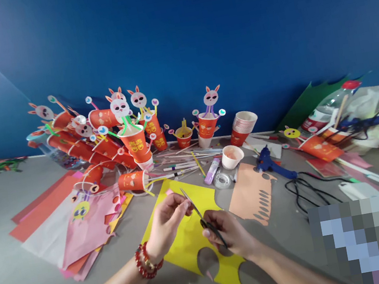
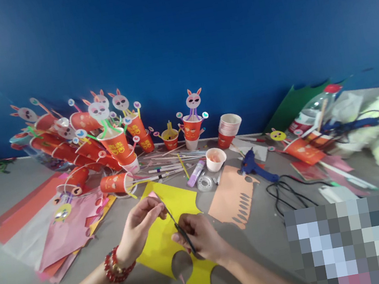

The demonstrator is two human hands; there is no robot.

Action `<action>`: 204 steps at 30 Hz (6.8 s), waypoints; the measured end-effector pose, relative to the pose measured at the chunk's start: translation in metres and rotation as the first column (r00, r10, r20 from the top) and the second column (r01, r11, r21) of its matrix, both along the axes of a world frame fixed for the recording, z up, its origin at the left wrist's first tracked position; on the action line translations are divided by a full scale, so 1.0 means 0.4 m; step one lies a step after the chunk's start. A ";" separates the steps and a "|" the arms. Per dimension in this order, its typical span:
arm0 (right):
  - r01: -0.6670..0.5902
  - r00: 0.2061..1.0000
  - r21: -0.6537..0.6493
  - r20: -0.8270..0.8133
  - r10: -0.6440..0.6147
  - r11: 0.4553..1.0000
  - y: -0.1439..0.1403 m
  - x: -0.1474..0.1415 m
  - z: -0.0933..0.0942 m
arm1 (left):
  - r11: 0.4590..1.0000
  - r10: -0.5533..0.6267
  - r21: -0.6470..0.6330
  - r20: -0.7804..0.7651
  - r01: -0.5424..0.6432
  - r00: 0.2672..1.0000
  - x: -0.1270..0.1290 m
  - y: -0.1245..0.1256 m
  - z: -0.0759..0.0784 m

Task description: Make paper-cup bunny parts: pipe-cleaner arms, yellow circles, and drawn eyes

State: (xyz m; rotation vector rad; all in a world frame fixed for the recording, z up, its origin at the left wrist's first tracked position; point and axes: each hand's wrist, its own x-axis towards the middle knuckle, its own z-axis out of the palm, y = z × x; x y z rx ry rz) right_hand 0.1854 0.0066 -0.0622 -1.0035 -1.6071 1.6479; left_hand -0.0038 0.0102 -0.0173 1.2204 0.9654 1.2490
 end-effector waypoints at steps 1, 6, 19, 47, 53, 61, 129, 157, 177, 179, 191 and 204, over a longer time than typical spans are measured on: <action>-0.002 1.000 0.002 -0.002 0.002 1.000 0.001 0.001 -0.002 | 1.000 0.000 0.001 0.002 0.000 1.000 0.000 0.000 0.000; -0.003 1.000 -0.007 -0.002 0.003 1.000 0.001 0.002 -0.006 | 1.000 0.010 0.001 0.006 -0.010 1.000 -0.001 -0.001 0.000; 0.005 1.000 -0.028 -0.016 -0.005 1.000 0.000 0.001 -0.012 | 0.999 0.033 0.019 -0.010 -0.033 0.999 -0.001 -0.001 0.007; 0.135 0.980 0.088 0.138 -0.146 0.987 0.046 0.035 0.048 | 0.986 0.011 -0.166 0.131 0.011 0.991 -0.004 0.007 -0.011; 0.085 0.790 0.541 0.475 -0.387 0.837 0.067 0.089 0.093 | 0.964 0.002 -0.259 0.221 0.057 0.975 0.000 0.007 -0.022; 0.203 0.945 0.206 0.216 -0.247 0.957 0.056 0.076 0.117 | 0.951 -0.003 -0.300 0.239 0.077 0.971 0.010 0.002 -0.029; 0.057 0.994 0.068 0.087 -0.063 0.996 -0.001 -0.001 0.021 | 0.994 0.013 -0.109 0.238 0.013 0.971 0.014 -0.006 -0.006; 0.060 0.991 0.014 0.122 -0.061 0.998 0.002 -0.009 0.019 | 0.991 0.013 -0.134 0.272 0.024 0.962 0.014 -0.008 -0.004; 0.129 0.818 0.446 0.458 -0.350 0.886 0.048 0.061 0.072 | 0.985 0.016 -0.170 0.222 0.023 0.975 0.019 -0.005 -0.030; 0.052 0.693 0.515 0.598 -0.402 0.856 0.046 0.077 0.104 | 0.985 0.007 -0.173 0.212 0.030 0.977 0.022 -0.005 -0.037; -0.155 0.278 0.464 0.868 -0.412 0.872 0.006 0.241 0.115 | 0.969 -0.043 -0.226 0.245 0.100 0.969 0.031 -0.008 -0.033; -0.217 0.188 0.449 0.890 -0.415 0.867 0.014 0.282 0.087 | 0.914 -0.094 -0.347 0.325 0.211 0.941 0.034 -0.015 -0.040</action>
